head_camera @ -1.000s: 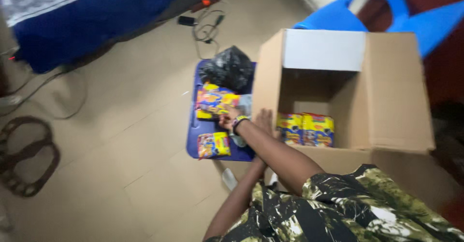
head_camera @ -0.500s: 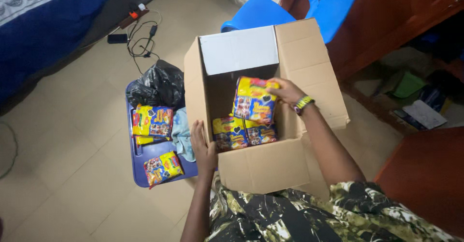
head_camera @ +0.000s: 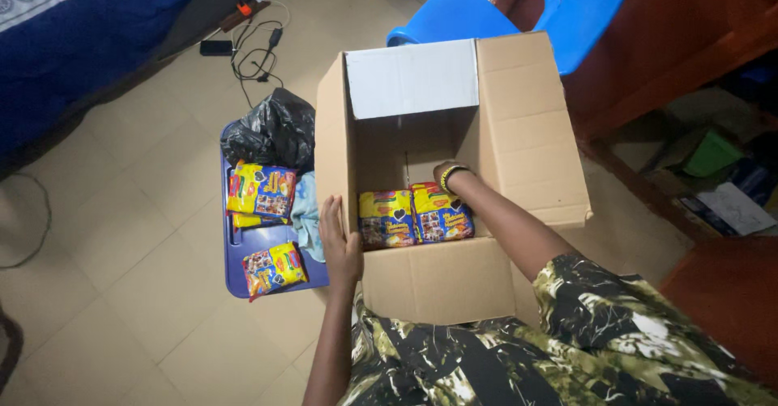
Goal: The person empties food packets from a black bag onto a blue surface, places them into a cardboard box, and then puts a green dustpan and other boxes into larger containers before placing them in a closet.
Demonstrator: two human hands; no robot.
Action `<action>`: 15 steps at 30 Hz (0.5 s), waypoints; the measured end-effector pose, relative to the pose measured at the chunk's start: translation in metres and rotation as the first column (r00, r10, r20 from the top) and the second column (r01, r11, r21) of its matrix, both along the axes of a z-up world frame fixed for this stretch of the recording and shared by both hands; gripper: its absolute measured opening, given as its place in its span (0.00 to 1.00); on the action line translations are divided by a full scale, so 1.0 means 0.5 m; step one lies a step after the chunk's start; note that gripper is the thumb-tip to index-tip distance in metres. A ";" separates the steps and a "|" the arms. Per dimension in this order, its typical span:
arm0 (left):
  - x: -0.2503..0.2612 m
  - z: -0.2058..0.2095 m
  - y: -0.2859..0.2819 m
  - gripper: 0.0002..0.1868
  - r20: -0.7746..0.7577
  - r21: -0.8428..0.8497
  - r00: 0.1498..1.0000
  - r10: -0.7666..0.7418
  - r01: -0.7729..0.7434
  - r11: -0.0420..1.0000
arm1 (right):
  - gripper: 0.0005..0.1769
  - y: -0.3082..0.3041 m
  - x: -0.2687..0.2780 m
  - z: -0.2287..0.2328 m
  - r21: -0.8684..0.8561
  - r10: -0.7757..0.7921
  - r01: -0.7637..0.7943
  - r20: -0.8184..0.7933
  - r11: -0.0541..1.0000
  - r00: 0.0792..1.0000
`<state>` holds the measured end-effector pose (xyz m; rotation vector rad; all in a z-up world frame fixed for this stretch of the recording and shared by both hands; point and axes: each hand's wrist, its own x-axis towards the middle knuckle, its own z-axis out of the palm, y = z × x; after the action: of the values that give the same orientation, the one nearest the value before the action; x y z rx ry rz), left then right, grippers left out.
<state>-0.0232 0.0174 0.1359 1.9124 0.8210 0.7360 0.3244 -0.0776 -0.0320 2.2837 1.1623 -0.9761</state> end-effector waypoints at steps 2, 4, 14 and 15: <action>0.000 0.001 -0.002 0.40 0.011 -0.017 1.000 0.011 -0.010 1.000 | 0.18 0.011 -0.012 0.014 -0.022 0.032 -0.031 0.018 0.999 0.999; -0.001 0.000 -0.002 0.39 0.028 -0.029 0.999 0.017 -0.016 0.999 | 0.19 0.024 -0.028 0.043 -0.041 0.059 -0.058 0.041 0.997 0.997; -0.008 -0.040 0.015 0.41 0.159 -0.075 0.987 0.022 -0.010 0.997 | 0.09 0.396 -0.314 0.216 0.040 0.165 0.933 -0.986 0.356 -0.021; -0.009 -0.045 0.012 0.42 0.254 -0.140 0.967 0.013 0.024 0.990 | 0.10 0.441 -0.362 0.170 -0.106 0.081 0.912 -0.985 0.395 -0.150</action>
<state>-0.0279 0.0235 0.1133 1.6518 0.6878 0.8754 0.1432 0.1431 0.0532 2.5165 0.9038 -3.5773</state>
